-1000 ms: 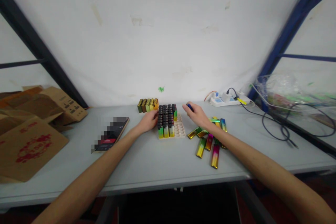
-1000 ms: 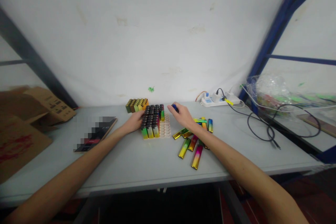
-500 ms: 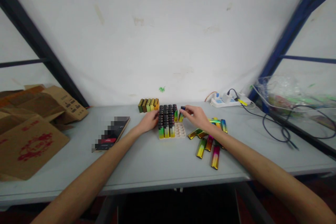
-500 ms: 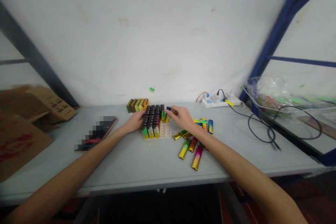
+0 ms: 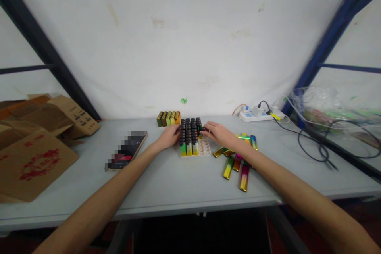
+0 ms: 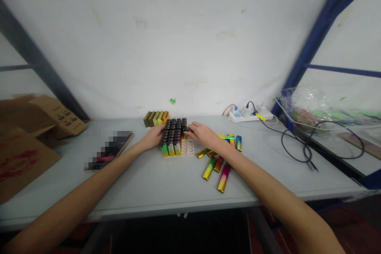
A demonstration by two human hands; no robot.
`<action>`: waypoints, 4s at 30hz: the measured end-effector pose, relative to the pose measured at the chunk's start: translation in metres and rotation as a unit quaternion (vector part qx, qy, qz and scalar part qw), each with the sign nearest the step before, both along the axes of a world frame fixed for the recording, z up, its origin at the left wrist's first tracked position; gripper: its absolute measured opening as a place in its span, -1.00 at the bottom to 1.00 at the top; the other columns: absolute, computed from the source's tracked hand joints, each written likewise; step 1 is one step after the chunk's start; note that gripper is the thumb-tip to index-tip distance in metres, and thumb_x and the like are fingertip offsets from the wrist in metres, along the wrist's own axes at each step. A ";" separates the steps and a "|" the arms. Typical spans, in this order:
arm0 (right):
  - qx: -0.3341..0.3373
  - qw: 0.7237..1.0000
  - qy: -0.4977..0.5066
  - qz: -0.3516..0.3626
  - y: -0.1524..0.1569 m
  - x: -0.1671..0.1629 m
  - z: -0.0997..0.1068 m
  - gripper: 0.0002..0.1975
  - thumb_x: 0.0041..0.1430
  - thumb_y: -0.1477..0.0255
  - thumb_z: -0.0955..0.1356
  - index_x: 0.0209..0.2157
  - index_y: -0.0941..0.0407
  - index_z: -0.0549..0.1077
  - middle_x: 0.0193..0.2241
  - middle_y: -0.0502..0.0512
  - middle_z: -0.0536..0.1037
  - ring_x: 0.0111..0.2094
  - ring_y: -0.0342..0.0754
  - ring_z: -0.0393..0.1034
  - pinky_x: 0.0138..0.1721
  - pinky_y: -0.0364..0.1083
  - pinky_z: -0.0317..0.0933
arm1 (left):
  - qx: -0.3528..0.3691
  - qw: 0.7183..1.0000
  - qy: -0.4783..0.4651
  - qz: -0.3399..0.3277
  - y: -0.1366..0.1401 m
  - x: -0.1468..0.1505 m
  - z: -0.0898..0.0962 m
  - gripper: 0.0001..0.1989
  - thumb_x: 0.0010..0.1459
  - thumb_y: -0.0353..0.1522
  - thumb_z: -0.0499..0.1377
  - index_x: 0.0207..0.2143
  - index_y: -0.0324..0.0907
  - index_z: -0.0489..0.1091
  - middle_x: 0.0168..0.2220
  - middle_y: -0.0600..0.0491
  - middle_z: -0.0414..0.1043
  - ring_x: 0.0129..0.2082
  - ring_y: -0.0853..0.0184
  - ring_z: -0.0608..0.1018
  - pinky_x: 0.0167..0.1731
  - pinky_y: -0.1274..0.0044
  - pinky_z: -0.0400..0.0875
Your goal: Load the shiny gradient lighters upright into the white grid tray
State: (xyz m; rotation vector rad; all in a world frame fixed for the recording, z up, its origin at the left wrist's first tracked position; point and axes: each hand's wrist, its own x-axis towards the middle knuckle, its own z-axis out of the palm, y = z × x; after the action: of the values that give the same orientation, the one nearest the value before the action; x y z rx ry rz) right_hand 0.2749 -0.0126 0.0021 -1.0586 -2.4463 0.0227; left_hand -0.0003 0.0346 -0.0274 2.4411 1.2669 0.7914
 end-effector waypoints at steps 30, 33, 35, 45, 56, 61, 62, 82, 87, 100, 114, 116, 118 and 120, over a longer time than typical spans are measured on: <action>-0.205 0.978 -0.041 0.013 -0.002 0.052 0.027 -0.71 0.35 0.22 0.33 -0.12 0.15 0.51 -0.38 0.12 0.61 -0.42 -0.05 0.42 -0.36 -0.12 0.20 | 0.002 1.000 0.003 -0.006 0.000 -0.001 -0.001 -0.74 0.22 -0.37 0.02 -0.19 -0.23 0.49 -0.12 -0.13 0.60 -0.13 0.12 0.60 -0.06 0.36 0.48; -0.123 0.992 0.010 -0.013 0.000 0.052 0.029 -0.67 0.44 0.21 0.23 -0.03 0.14 0.46 -0.41 0.09 0.61 -0.43 -0.04 0.41 -0.32 -0.12 0.19 | 0.006 1.000 0.008 -0.002 -0.001 0.000 0.000 -0.74 0.21 -0.38 0.01 -0.22 -0.23 0.48 -0.14 -0.13 0.60 -0.15 0.12 0.60 -0.08 0.37 0.48; -0.061 0.997 0.048 -0.022 0.002 0.051 0.031 -0.67 0.43 0.20 0.25 -0.06 0.12 0.49 -0.35 0.12 0.62 -0.38 -0.04 0.43 -0.27 -0.11 0.19 | 0.007 1.000 0.011 -0.003 -0.001 0.000 0.001 -0.74 0.21 -0.38 0.01 -0.22 -0.23 0.48 -0.15 -0.14 0.60 -0.15 0.11 0.60 -0.09 0.36 0.48; -0.003 0.977 0.200 -0.077 0.013 0.040 0.016 -0.53 0.33 0.04 0.29 -0.52 0.09 0.31 -0.53 -0.02 0.33 -0.46 -0.10 0.22 -0.37 -0.10 0.10 | -0.001 1.000 0.000 -0.008 -0.001 0.000 0.002 -0.71 0.19 -0.36 0.02 -0.18 -0.23 0.50 -0.09 -0.14 0.61 -0.10 0.10 0.60 -0.04 0.34 0.49; -0.202 0.937 0.285 0.013 0.004 0.018 0.001 -0.58 0.41 0.01 0.16 -0.36 0.05 0.21 -0.55 -0.11 0.32 -0.52 -0.15 0.23 -0.37 -0.12 0.19 | 0.003 1.000 0.000 -0.004 -0.002 0.001 0.003 -0.71 0.16 -0.37 0.02 -0.18 -0.24 0.49 -0.11 -0.15 0.60 -0.12 0.10 0.60 -0.05 0.34 0.49; -0.173 0.940 0.287 -0.058 -0.001 0.012 0.004 -0.46 0.34 -0.08 0.17 -0.50 0.06 0.18 -0.61 -0.10 0.21 -0.54 -0.15 0.12 -0.47 -0.13 0.05 | -0.004 1.000 -0.009 -0.003 -0.006 0.002 0.007 -0.72 0.14 -0.39 0.04 -0.18 -0.23 0.50 -0.09 -0.15 0.60 -0.12 0.10 0.60 -0.04 0.34 0.49; -0.159 0.943 0.283 -0.075 -0.002 0.011 0.005 -0.45 0.34 -0.08 0.17 -0.53 0.06 0.16 -0.62 -0.10 0.18 -0.54 -0.15 0.10 -0.48 -0.12 0.00 | -0.006 1.000 -0.011 -0.004 -0.007 0.002 0.008 -0.72 0.14 -0.40 0.04 -0.18 -0.23 0.50 -0.09 -0.15 0.60 -0.12 0.11 0.60 -0.04 0.34 0.49; -0.097 0.961 0.234 -0.111 0.000 0.009 -0.002 -0.65 0.41 0.10 0.18 -0.33 0.06 0.26 -0.49 -0.05 0.39 -0.43 -0.08 0.27 -0.34 -0.11 0.09 | 0.000 1.000 -0.003 -0.003 -0.006 0.000 0.006 -0.74 0.15 -0.40 0.04 -0.20 -0.24 0.49 -0.11 -0.16 0.60 -0.14 0.10 0.60 -0.05 0.34 0.48; -0.015 0.977 0.196 -0.079 -0.004 0.007 0.002 -0.60 0.41 0.12 0.22 -0.44 0.08 0.28 -0.41 0.06 0.42 -0.34 -0.05 0.29 -0.25 -0.08 0.15 | -0.001 1.000 -0.002 -0.006 -0.006 0.000 0.006 -0.73 0.16 -0.40 0.03 -0.18 -0.23 0.49 -0.10 -0.15 0.60 -0.11 0.11 0.59 -0.02 0.34 0.48; -0.058 0.992 0.108 0.031 -0.005 0.003 -0.003 -0.68 0.38 0.17 0.31 -0.28 0.14 0.49 -0.34 0.12 0.57 -0.35 -0.05 0.38 -0.24 -0.11 0.21 | -0.005 1.000 -0.008 -0.008 -0.005 0.002 0.004 -0.71 0.18 -0.38 0.03 -0.16 -0.24 0.49 -0.07 -0.18 0.60 -0.09 0.10 0.60 -0.01 0.33 0.47; -0.117 0.991 0.069 -0.008 -0.009 -0.010 -0.006 -0.89 0.30 0.41 0.41 -0.25 0.18 0.51 -0.39 0.10 0.59 -0.43 -0.10 0.39 -0.35 -0.15 0.14 | 0.002 1.000 0.003 -0.001 -0.002 0.001 0.002 -0.74 0.19 -0.37 0.03 -0.20 -0.23 0.48 -0.11 -0.16 0.60 -0.11 0.09 0.60 -0.05 0.34 0.48; -0.100 0.994 0.043 -0.005 -0.011 -0.010 -0.002 -0.91 0.31 0.44 0.40 -0.28 0.18 0.50 -0.38 0.11 0.58 -0.43 -0.10 0.37 -0.34 -0.14 0.13 | 0.003 1.000 0.004 -0.001 -0.002 0.001 0.001 -0.74 0.18 -0.38 0.02 -0.20 -0.24 0.48 -0.11 -0.17 0.60 -0.11 0.08 0.60 -0.05 0.34 0.48; -0.071 0.997 0.019 -0.014 -0.011 -0.010 0.001 -0.89 0.31 0.43 0.40 -0.31 0.17 0.49 -0.37 0.12 0.55 -0.41 -0.10 0.34 -0.34 -0.13 0.12 | 0.002 1.000 0.002 -0.004 -0.003 0.001 0.002 -0.74 0.18 -0.39 0.02 -0.20 -0.25 0.48 -0.09 -0.18 0.60 -0.11 0.08 0.60 -0.05 0.33 0.48; -0.048 0.998 0.001 -0.026 -0.011 -0.011 0.001 -0.86 0.32 0.41 0.41 -0.32 0.18 0.48 -0.35 0.13 0.53 -0.39 -0.09 0.33 -0.32 -0.13 0.12 | 0.001 1.000 -0.001 -0.002 -0.005 0.001 0.003 -0.73 0.18 -0.39 0.03 -0.19 -0.25 0.48 -0.08 -0.18 0.59 -0.11 0.09 0.60 -0.04 0.34 0.48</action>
State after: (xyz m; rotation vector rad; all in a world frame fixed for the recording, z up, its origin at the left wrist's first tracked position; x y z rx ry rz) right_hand 0.2644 -0.0235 0.0027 -1.1630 -2.4354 0.1266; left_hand 0.0010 0.0301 -0.0240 2.4431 1.2599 0.7951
